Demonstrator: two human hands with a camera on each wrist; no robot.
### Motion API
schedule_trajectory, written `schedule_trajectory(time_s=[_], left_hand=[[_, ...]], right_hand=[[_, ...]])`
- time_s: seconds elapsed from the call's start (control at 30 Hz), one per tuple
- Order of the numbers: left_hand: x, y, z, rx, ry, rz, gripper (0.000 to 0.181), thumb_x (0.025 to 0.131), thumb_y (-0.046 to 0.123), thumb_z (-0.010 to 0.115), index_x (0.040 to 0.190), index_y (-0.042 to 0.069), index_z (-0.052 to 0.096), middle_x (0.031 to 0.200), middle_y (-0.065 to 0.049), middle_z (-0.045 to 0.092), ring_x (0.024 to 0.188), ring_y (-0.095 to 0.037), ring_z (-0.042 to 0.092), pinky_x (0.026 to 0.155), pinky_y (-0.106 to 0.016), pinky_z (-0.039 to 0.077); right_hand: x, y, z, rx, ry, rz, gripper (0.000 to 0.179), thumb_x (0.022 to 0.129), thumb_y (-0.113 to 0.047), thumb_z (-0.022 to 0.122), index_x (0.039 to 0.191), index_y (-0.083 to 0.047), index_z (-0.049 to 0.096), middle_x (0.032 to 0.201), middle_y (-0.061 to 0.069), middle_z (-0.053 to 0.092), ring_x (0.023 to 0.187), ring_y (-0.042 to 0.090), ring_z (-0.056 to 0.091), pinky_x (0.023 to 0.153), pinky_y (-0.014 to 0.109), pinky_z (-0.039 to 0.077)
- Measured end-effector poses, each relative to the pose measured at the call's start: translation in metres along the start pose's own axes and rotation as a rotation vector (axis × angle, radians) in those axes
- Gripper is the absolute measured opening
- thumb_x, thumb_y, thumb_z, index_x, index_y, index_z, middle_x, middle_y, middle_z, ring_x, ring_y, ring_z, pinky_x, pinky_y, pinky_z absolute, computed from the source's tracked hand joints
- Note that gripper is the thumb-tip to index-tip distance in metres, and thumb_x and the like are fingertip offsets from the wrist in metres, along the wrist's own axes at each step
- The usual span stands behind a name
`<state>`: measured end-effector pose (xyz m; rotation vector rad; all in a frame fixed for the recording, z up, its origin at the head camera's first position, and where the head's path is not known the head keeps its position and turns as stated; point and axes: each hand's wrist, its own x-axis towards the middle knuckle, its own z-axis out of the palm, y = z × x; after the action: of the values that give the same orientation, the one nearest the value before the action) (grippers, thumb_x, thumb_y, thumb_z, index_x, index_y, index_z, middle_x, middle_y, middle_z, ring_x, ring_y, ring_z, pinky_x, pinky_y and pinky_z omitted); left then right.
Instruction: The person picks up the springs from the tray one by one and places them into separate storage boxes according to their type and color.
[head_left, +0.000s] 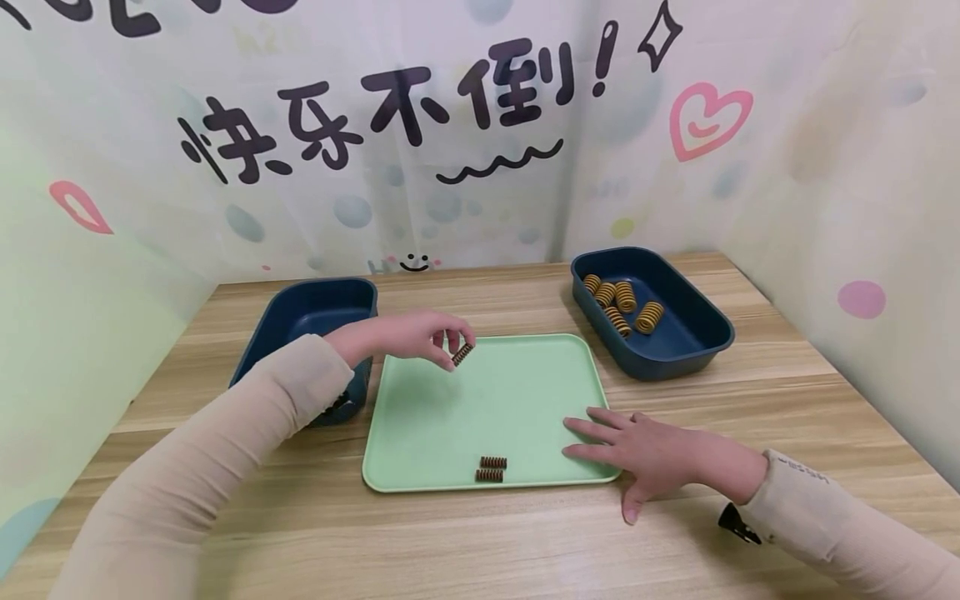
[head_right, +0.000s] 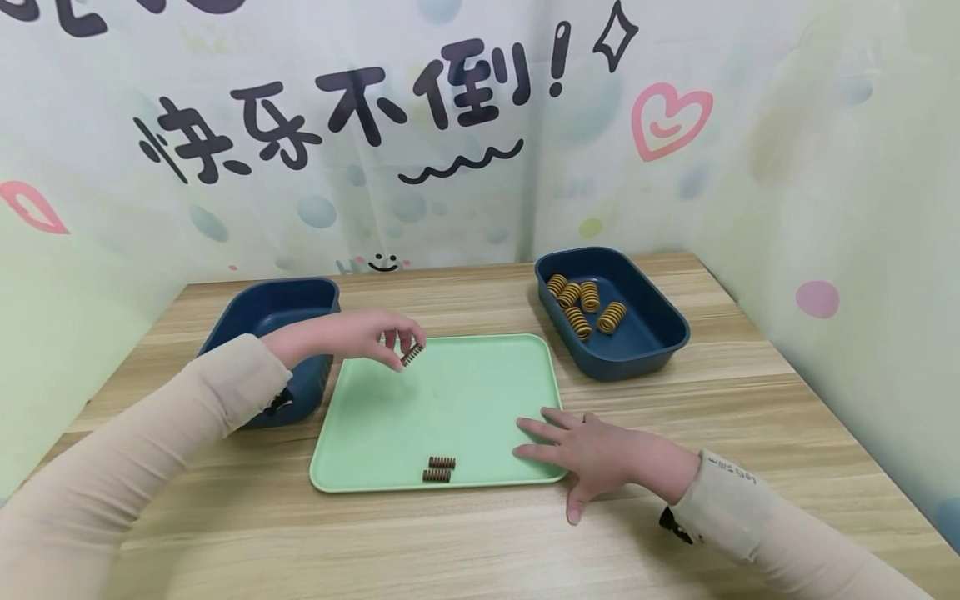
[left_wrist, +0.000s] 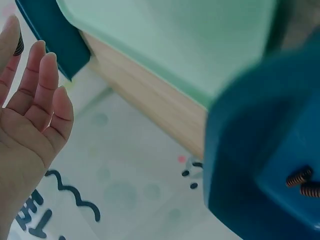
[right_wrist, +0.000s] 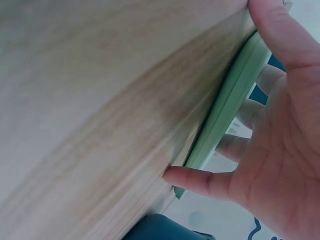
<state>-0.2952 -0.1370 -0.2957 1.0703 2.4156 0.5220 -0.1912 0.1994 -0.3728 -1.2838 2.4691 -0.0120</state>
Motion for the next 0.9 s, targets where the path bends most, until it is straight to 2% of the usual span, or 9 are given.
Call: schedule_trajectory(time_s=[0.2, 0.53, 0.9], left_hand=[[-0.007, -0.009, -0.01, 0.0, 0.024, -0.055, 0.039, 0.084, 0.019, 0.066, 0.121, 0.013, 0.054, 0.103, -0.005, 0.058, 0.087, -0.018, 0.054, 0.076, -0.031, 0.046], [-0.021, -0.026, -0.023, -0.001, 0.095, -0.116, 0.038, 0.085, 0.017, 0.066, 0.121, 0.012, 0.053, 0.103, -0.006, 0.06, 0.089, -0.02, 0.057, 0.079, -0.035, 0.046], [-0.035, -0.047, -0.04, -0.045, 0.164, -0.114, 0.037, 0.086, 0.017, 0.065, 0.12, 0.007, 0.053, 0.101, -0.01, 0.059, 0.087, -0.022, 0.057, 0.082, -0.039, 0.046]], right_hand=[[0.0, 0.0, 0.0, 0.007, -0.007, 0.002, 0.095, 0.062, -0.067, 0.057, 0.143, -0.022, 0.033, 0.152, 0.01, 0.018, 0.133, 0.042, 0.021, 0.084, 0.067, 0.035], [-0.001, 0.0, 0.0, -0.013, 0.003, -0.009, 0.094, 0.063, -0.068, 0.056, 0.142, -0.022, 0.034, 0.151, 0.01, 0.019, 0.133, 0.041, 0.022, 0.083, 0.065, 0.036], [0.0, 0.0, 0.0, -0.005, 0.004, -0.007, 0.094, 0.063, -0.067, 0.056, 0.142, -0.022, 0.034, 0.151, 0.01, 0.019, 0.133, 0.042, 0.022, 0.083, 0.066, 0.036]])
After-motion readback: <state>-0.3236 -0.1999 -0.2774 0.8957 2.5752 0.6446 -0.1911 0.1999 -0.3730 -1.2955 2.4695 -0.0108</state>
